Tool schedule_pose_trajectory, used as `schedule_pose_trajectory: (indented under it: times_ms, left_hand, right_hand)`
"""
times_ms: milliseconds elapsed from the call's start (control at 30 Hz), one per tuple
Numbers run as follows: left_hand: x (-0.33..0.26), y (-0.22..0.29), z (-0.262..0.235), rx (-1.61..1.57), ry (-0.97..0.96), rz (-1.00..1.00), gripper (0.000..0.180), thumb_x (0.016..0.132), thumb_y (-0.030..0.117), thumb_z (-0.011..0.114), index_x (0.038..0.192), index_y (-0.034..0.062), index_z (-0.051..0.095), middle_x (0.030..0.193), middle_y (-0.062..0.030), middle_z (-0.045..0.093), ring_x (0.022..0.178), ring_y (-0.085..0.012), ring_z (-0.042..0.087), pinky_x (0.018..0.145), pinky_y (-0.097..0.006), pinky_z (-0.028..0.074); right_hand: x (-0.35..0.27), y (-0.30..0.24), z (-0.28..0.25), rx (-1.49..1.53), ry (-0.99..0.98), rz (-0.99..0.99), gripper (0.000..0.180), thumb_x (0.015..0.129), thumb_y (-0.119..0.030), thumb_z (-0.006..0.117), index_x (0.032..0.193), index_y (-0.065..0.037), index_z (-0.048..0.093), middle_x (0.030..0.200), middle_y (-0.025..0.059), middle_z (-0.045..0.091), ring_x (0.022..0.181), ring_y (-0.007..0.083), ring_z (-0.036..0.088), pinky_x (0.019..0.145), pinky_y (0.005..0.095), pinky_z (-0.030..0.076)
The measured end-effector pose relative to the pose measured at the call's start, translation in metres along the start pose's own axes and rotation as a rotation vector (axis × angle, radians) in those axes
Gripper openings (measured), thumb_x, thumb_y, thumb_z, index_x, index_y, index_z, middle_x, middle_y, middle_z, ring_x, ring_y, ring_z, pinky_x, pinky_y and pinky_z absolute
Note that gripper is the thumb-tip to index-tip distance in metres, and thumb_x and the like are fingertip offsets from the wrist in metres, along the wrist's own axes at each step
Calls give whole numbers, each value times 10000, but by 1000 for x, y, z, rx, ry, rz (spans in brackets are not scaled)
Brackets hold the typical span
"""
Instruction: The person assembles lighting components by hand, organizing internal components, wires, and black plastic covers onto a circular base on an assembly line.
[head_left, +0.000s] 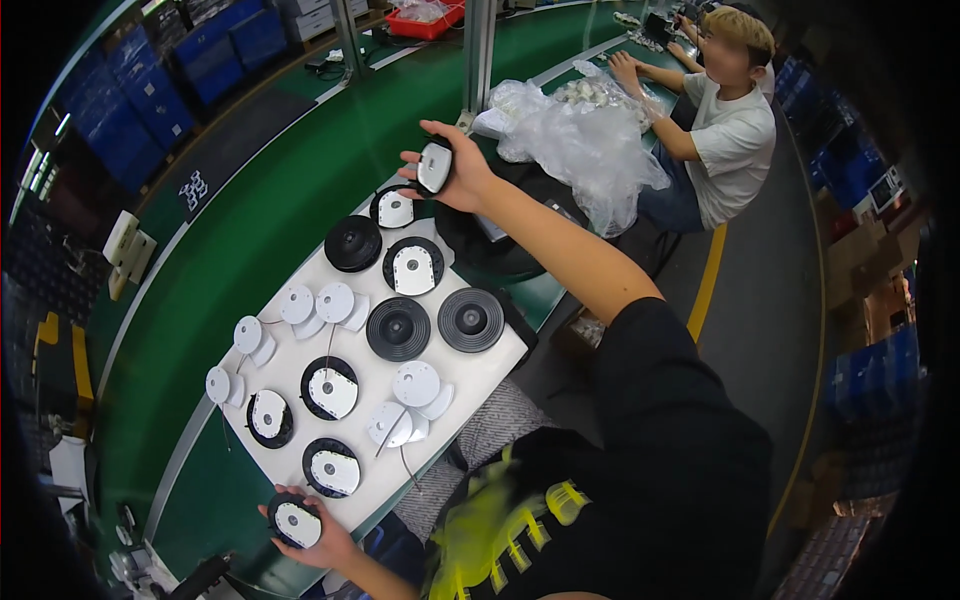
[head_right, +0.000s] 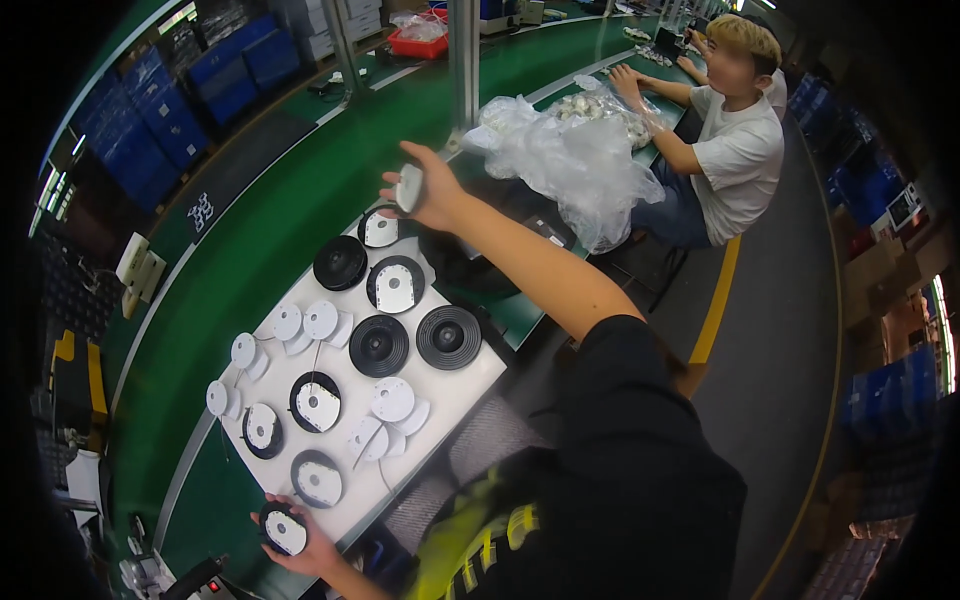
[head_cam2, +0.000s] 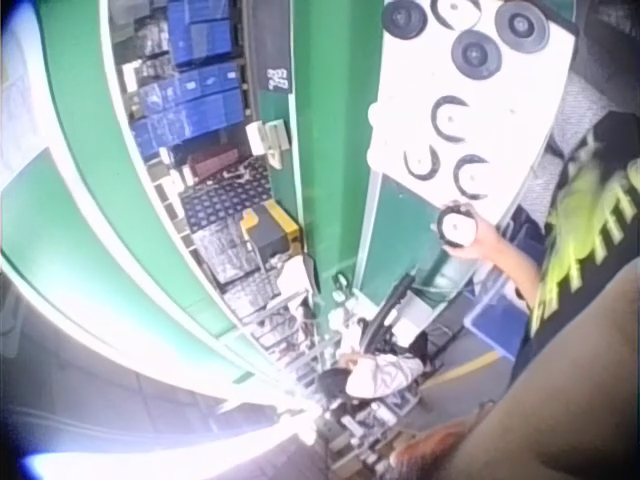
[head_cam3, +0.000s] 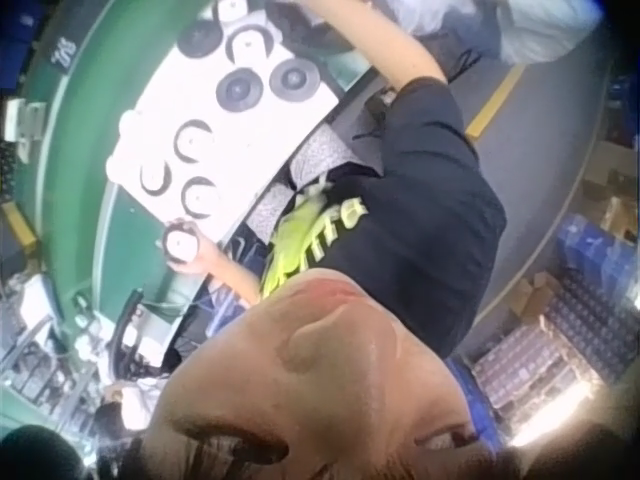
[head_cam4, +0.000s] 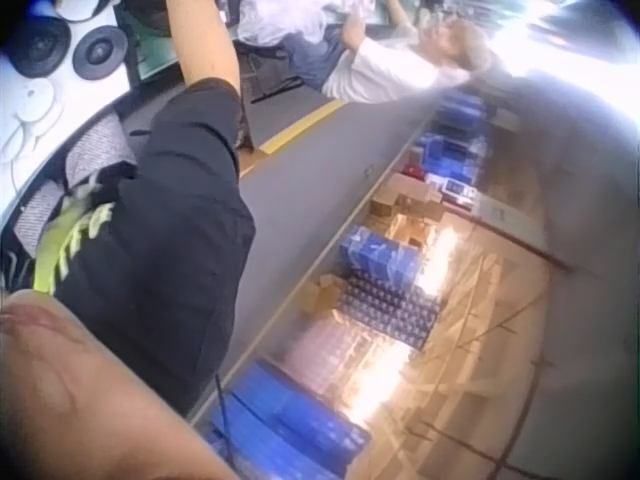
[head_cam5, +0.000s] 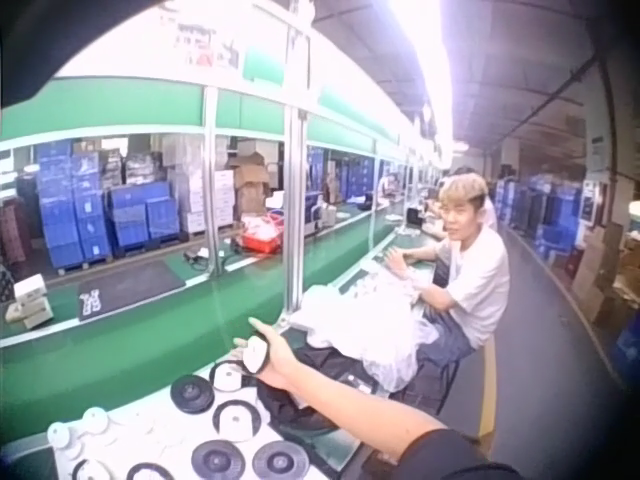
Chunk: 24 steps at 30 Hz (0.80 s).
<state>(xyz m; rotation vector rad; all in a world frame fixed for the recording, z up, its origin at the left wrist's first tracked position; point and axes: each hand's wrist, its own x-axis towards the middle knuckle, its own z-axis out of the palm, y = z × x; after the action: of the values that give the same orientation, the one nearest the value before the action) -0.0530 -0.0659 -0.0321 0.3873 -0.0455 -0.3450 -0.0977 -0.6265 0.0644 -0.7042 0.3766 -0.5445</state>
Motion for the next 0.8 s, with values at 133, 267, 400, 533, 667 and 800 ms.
schedule_pose_trajectory:
  times_ms: [133,267,400,533,667,800]
  left_hand:
    - [2,0,-2,-37,-26,-35,527,970,354,470,1474,214,403,1486,-179,362,1279,-315,407,970,-417,412]
    - [-2,6,-7,9,-7,4,537,958,360,490,1468,211,414,1480,-183,368,1283,-324,415,973,-430,417]
    - [9,-3,-11,-21,-37,-8,546,940,371,508,1456,210,428,1442,-203,396,1249,-358,434,942,-445,442]
    - [5,-5,-4,-28,24,27,537,943,398,487,1443,208,439,1420,-221,405,1218,-363,443,911,-447,457]
    - [2,-3,0,-64,40,32,528,940,398,489,1434,216,449,1420,-222,403,1229,-365,438,911,-452,456]
    - [2,-2,-2,-59,26,36,528,938,397,493,1433,219,451,1420,-221,403,1230,-366,437,917,-455,453]
  right_hand:
    - [-20,8,-19,66,83,-10,391,901,-419,610,1244,-257,516,1159,195,592,971,354,637,870,628,489]
    - [-20,22,-42,108,78,-31,373,938,-369,557,1284,-239,503,1236,201,572,1016,355,624,890,625,479]
    - [-29,23,-60,87,13,-130,401,967,-322,518,1349,-216,453,1270,216,556,1080,345,609,906,604,486]
    - [-33,35,-49,-40,29,-160,428,975,-299,507,1377,-180,425,1286,208,550,1122,321,587,907,554,501]
    - [-22,50,-53,-158,40,-158,402,981,-239,483,1374,-176,428,1260,189,573,1109,285,588,860,525,518]
    - [-13,55,-44,-194,102,-155,408,968,-193,488,1366,-145,419,1210,174,605,1063,272,614,863,450,532]
